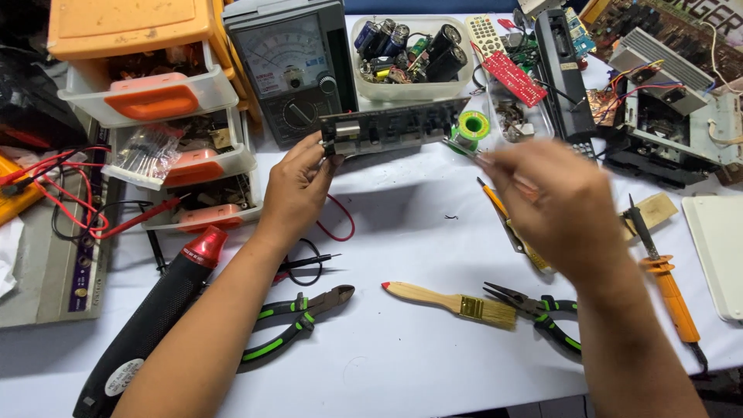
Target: Repairing a circuit board by soldering components, cutting wires, and testing with a multimeter.
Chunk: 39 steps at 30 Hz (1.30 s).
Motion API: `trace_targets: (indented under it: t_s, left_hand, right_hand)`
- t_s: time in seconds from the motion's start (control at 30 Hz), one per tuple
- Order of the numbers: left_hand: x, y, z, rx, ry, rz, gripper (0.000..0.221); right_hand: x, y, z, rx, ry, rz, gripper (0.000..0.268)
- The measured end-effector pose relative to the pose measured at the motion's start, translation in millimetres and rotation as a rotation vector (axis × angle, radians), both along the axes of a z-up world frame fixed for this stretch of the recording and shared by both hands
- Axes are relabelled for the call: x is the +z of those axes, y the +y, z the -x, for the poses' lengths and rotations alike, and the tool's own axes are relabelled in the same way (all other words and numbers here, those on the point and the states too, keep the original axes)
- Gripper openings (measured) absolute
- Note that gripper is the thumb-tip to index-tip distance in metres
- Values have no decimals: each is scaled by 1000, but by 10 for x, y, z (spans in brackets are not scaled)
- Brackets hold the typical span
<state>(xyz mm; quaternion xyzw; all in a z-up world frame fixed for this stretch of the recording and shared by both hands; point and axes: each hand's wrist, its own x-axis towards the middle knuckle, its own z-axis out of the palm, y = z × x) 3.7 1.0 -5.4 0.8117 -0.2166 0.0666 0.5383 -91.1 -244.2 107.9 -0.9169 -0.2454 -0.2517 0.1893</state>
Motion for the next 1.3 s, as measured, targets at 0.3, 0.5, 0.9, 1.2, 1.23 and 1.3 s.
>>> trace_targets:
  t_s: [0.3,0.5,0.9,1.2,1.23,1.3]
  left_hand:
    - [76,-105,60,103,-54,58,13]
    - [129,-99,80,94,-56,83,14]
    - [29,-38,18,90,-47,137,15]
    - [10,-32,12,88,-10,130,15]
    - [15,-33,12,87,-8,123,15]
    - [47,-53,29,90,3,114,15]
  right_hand:
    - [-575,63,75,-211,489,245,20]
    - [-691,230,-91,-112,449,304,17]
    - [-775,874,-574,202,297,389,15]
    - [-965,811,-569,131,227,637,15]
    - [-1005,785,-563,129,275,647,17]
    - [-1060,701,-545,189,160,629,12]
